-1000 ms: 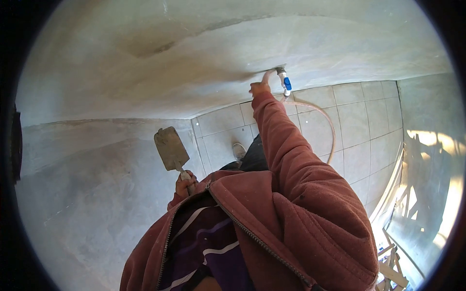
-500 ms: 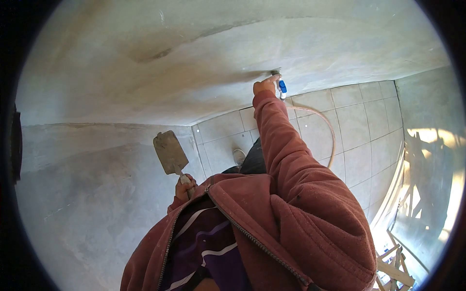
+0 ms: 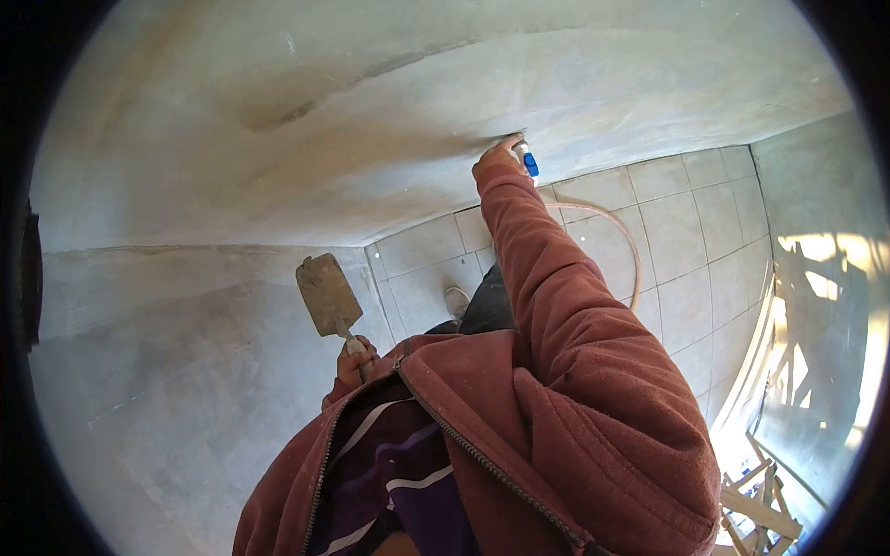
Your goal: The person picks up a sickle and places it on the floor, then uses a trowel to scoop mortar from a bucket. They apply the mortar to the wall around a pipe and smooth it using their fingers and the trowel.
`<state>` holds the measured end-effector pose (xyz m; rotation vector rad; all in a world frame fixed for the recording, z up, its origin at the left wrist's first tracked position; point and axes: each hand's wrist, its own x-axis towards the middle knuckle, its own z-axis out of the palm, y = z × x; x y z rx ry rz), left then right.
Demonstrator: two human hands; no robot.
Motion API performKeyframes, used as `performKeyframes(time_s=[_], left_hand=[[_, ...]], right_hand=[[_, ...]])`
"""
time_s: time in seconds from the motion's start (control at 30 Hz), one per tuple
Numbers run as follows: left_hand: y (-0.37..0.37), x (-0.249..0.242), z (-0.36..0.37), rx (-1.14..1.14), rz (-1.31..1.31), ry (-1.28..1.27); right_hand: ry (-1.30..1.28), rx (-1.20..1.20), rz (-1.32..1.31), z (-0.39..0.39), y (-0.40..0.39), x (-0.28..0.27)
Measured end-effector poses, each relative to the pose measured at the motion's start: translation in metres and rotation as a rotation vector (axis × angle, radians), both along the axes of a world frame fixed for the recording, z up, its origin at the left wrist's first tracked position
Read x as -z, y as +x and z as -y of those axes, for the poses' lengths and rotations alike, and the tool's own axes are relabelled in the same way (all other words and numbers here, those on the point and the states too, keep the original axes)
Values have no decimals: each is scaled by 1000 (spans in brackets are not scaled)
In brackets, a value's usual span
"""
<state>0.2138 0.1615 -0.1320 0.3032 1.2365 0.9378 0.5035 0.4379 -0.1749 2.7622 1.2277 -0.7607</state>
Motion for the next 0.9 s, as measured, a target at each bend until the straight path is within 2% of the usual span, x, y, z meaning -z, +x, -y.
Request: performKeyframes(time_s=[0.03,0.1,0.13,0.2,0.27,0.33,0.4,0.47,0.6,0.63,0.67,0.73,0.8,0.87,0.9], left_hand=[[0,1,0,-6,10,7],[0,1,0,-9,17,13],[-1,1,0,-2,19,11],[-1,1,2,9,21,4],[0,1,0,-14,3,-1],[0,2,0,-7,21,2],[-2,2,1,3,33,3],[-2,2,1,36,-9,20],[-1,0,-1,20,-2,-10],[-2,1,-1,9,17,-4],[-1,2,-1,-6,34,-1],[-2,3,0,0,23,-5],[-4,5,2,13,11,-8],[-6,7,1,21,13,-18],[-6,8,0,27,15,-13]], right_hand=[[2,4,-2,-1,1,7],[180,-81,-252,1,4,25],[179,-77,-254,4,6,32],[524,-19,-832,16,8,40],[612,17,-862,21,12,38],[689,296,-932,22,14,38],[707,384,-978,8,17,42],[541,622,-1372,-9,24,43],[346,388,-1399,-11,22,71],[510,255,-1115,9,13,20],[511,252,-1115,7,15,15],[713,465,-1023,4,17,12],[702,472,-1003,0,15,10],[553,470,-1147,-2,11,5],[478,367,-1180,0,14,22]])
